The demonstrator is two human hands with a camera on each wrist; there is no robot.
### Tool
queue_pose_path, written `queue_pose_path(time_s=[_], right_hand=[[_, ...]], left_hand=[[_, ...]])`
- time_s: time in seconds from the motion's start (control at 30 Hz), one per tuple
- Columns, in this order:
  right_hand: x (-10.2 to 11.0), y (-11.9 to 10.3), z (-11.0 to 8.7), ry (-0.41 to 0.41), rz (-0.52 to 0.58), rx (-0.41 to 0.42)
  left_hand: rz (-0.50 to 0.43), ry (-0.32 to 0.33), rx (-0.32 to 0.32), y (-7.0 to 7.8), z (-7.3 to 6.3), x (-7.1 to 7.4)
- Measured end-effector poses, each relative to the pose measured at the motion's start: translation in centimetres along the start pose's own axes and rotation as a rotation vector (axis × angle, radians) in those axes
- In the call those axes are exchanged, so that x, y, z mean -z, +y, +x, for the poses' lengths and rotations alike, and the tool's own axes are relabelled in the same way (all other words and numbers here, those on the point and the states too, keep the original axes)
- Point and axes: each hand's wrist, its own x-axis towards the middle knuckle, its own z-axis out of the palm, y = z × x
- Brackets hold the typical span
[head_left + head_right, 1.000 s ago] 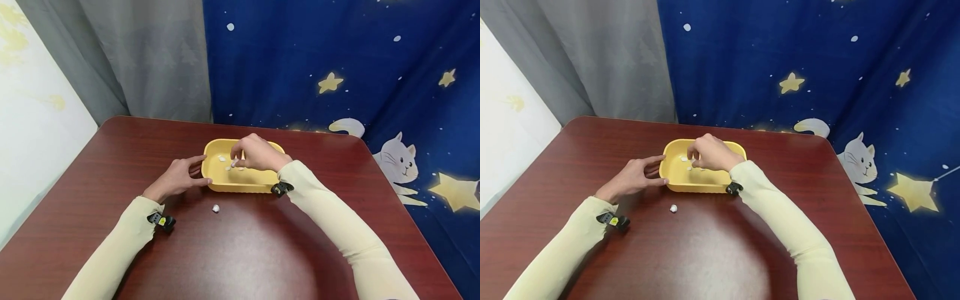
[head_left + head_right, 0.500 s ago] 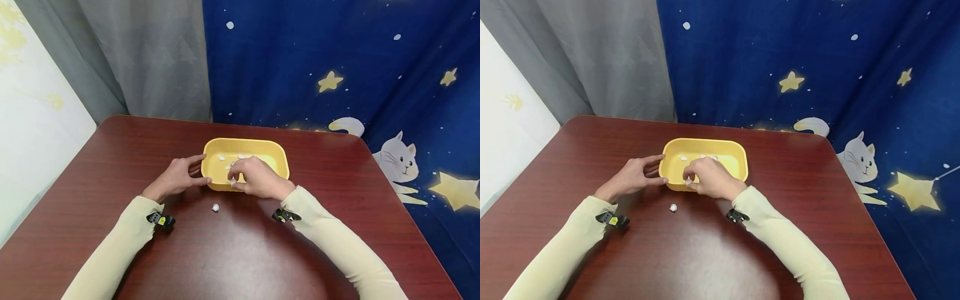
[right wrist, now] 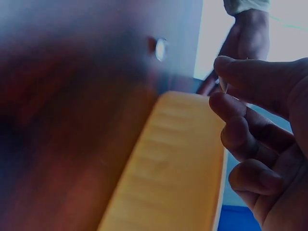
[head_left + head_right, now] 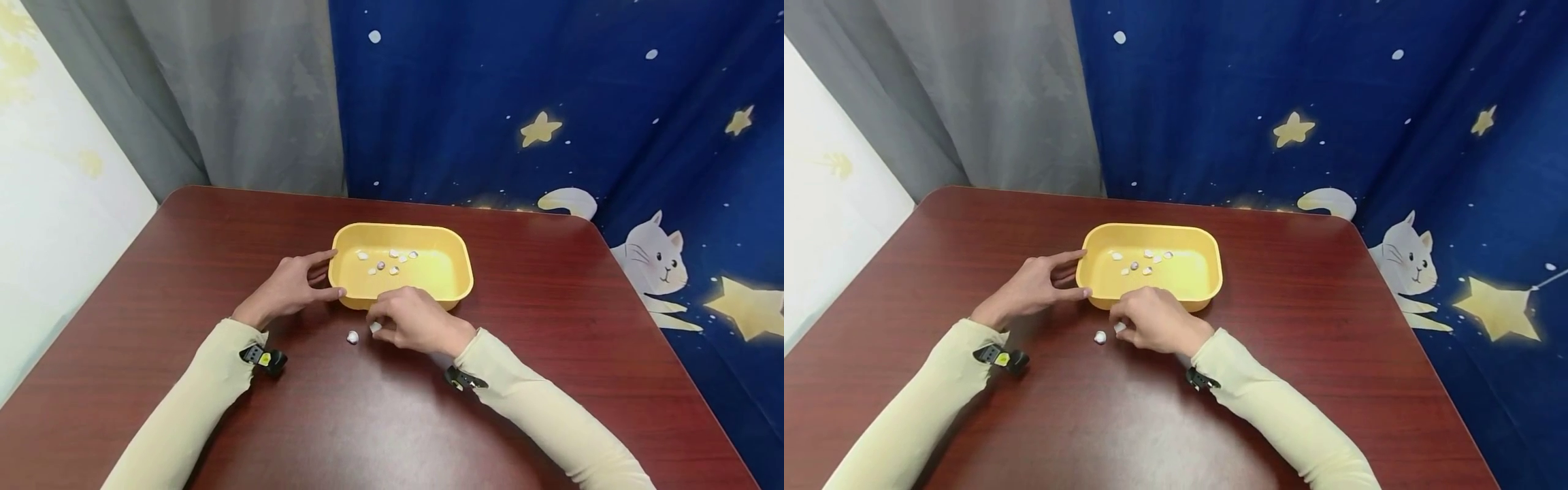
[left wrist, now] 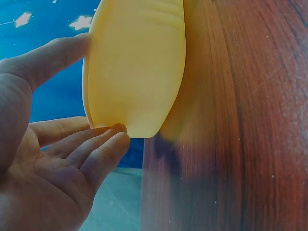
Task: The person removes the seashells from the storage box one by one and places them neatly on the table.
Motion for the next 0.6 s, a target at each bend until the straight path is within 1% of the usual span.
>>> queue_pose_path(time_s=[0.13, 0.27, 0.47, 0.6], right_hand=[[-1.1, -0.2, -0.3, -0.045, 0.004, -0.015], [-2.0, -0.4, -0.2, -0.072, -0.011, -0.015], [-2.7, -0.4, 0.2, -0.105, -0.043, -0.029], [-3.0, -0.4, 0.4, -0.127, -0.065, -0.040]], left_hand=[[-0.006, 0.006, -0.013, 0.0, -0.1, -0.1], [-0.008, 0.011, -0.019, -0.1, -0.1, -0.1], [-0.010, 0.006, -0.022, -0.1, -0.2, -0.1], [-0.010, 0.002, -0.009, 0.0, -0.2, -0.1]])
